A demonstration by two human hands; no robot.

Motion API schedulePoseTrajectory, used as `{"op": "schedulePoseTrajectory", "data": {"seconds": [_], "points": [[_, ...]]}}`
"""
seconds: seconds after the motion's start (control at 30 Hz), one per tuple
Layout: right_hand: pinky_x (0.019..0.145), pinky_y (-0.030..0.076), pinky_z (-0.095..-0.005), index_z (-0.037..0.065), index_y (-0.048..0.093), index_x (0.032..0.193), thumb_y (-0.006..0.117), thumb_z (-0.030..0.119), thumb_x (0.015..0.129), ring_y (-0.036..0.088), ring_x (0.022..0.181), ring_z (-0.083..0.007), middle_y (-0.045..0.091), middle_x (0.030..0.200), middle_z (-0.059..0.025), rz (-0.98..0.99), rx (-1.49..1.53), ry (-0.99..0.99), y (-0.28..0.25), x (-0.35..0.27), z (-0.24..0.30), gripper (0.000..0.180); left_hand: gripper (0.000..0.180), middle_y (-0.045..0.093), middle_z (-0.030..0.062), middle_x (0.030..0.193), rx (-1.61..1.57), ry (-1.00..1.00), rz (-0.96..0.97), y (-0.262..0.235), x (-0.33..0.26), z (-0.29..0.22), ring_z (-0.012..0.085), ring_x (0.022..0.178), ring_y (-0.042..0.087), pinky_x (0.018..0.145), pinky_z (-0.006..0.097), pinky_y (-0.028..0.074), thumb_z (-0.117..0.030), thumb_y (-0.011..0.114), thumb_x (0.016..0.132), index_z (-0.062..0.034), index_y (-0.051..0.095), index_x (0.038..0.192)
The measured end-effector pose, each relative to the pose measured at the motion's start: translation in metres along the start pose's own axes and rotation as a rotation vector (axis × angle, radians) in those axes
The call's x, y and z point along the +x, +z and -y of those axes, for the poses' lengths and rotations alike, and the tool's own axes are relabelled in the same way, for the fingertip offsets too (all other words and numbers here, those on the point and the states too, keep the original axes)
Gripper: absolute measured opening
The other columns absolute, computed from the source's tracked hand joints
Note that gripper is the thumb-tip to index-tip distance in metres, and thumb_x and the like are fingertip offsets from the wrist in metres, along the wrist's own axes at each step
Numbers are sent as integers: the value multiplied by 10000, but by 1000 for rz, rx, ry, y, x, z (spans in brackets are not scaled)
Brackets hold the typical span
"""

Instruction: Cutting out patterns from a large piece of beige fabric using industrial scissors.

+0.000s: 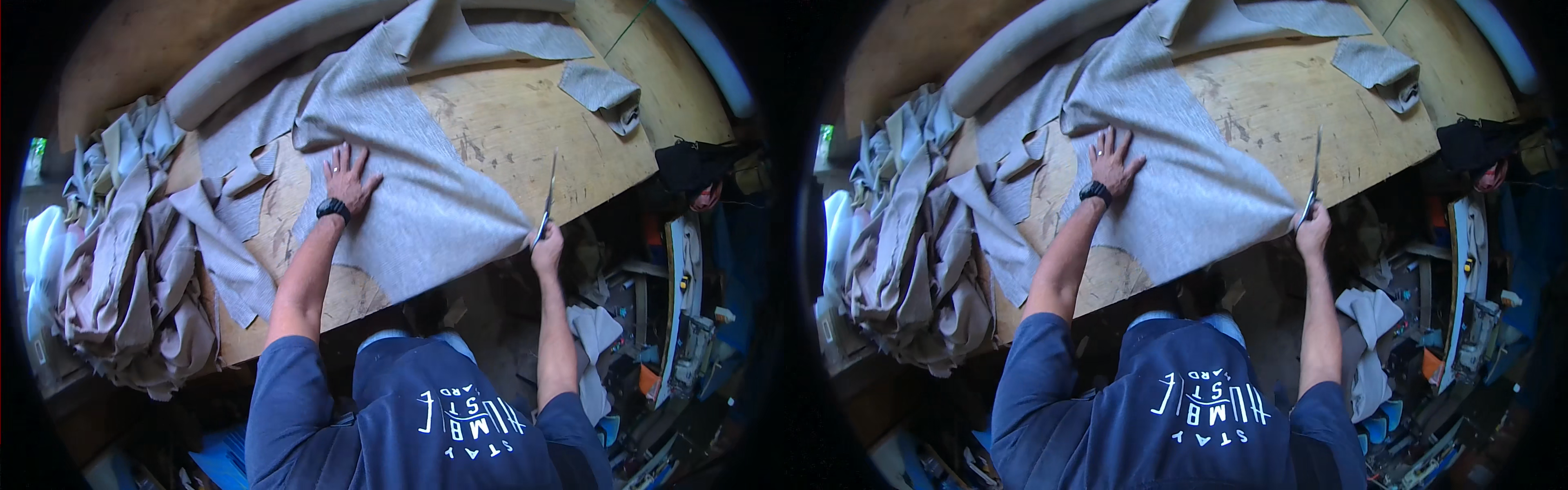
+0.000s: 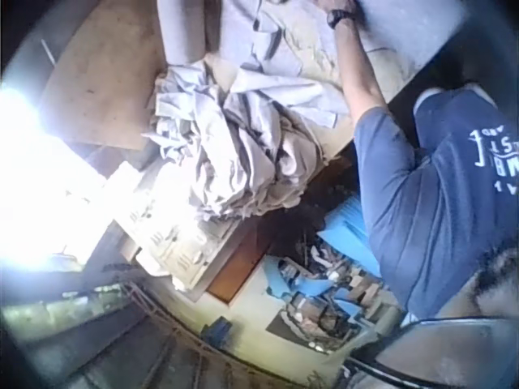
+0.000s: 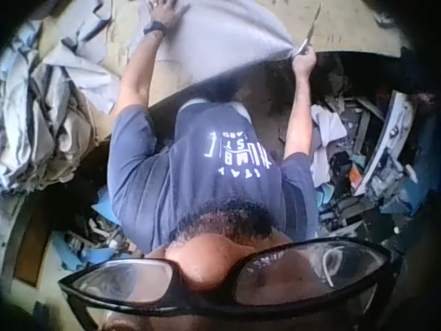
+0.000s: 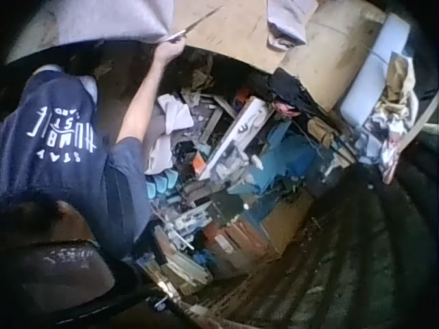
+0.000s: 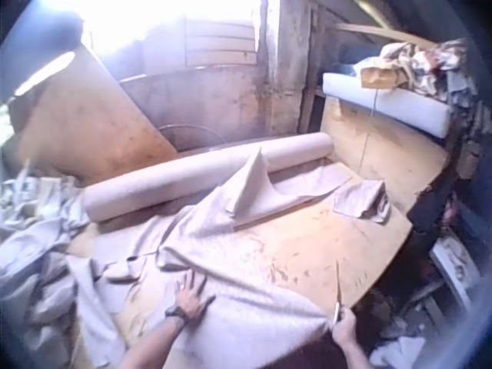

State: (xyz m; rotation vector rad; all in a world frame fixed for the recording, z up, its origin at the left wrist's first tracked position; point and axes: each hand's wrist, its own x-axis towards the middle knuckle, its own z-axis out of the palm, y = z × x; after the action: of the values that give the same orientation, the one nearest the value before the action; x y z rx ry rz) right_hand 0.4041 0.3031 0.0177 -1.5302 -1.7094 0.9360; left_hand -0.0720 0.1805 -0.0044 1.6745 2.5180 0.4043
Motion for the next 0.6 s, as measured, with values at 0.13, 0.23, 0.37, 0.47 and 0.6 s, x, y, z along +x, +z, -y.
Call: {"op": "schedulePoseTrajectory", "data": {"seconds": [0.13, 0.23, 0.37, 0.47, 0.6], "points": [[724, 519, -373, -8, 610, 1056, 711, 88, 841, 679, 781, -179, 703, 843, -117, -95, -303, -50, -19, 75, 18, 256, 768, 279, 248, 1618, 92, 46, 7, 18, 73, -27, 446, 1509, 201, 1210, 621, 101, -683, 450, 953, -210, 393, 1556], [678, 503, -383, 1, 588, 984, 761, 179, 872, 663, 752, -161, 685, 788, -95, -115, -638, -9, -11, 84, 89, 272, 780, 326, 255, 1591, -24, 8, -4, 20, 102, -32, 455, 1481, 260, 1214, 610, 99, -683, 450, 954, -182, 394, 1549], [596, 482, -354, 2, 583, 874, 767, 166, 894, 621, 671, -145, 640, 694, -50, 167, -178, -92, 17, 14, 125, 247, 696, 388, 262, 1544, -99, 123, -49, 21, 86, 5, 455, 1437, 332, 1195, 599, 189, -548, 589, 949, -156, 445, 1506], [518, 459, -253, 41, 647, 834, 778, 116, 879, 559, 579, -50, 641, 693, -2, 585, 167, 244, 32, -89, 141, 157, 565, 442, 246, 1506, -282, 174, -188, 8, 22, 13, 432, 1421, 369, 1198, 547, 227, -399, 653, 944, -114, 541, 1420], [521, 414, -259, 20, 658, 864, 801, 250, 893, 530, 566, -56, 621, 681, 2, 1081, 71, 523, 34, -184, 113, 273, 340, 619, 203, 1259, -585, -132, -219, -22, -111, -4, 356, 1200, 579, 1046, 459, 453, -144, 682, 932, -28, 645, 1249]]}}
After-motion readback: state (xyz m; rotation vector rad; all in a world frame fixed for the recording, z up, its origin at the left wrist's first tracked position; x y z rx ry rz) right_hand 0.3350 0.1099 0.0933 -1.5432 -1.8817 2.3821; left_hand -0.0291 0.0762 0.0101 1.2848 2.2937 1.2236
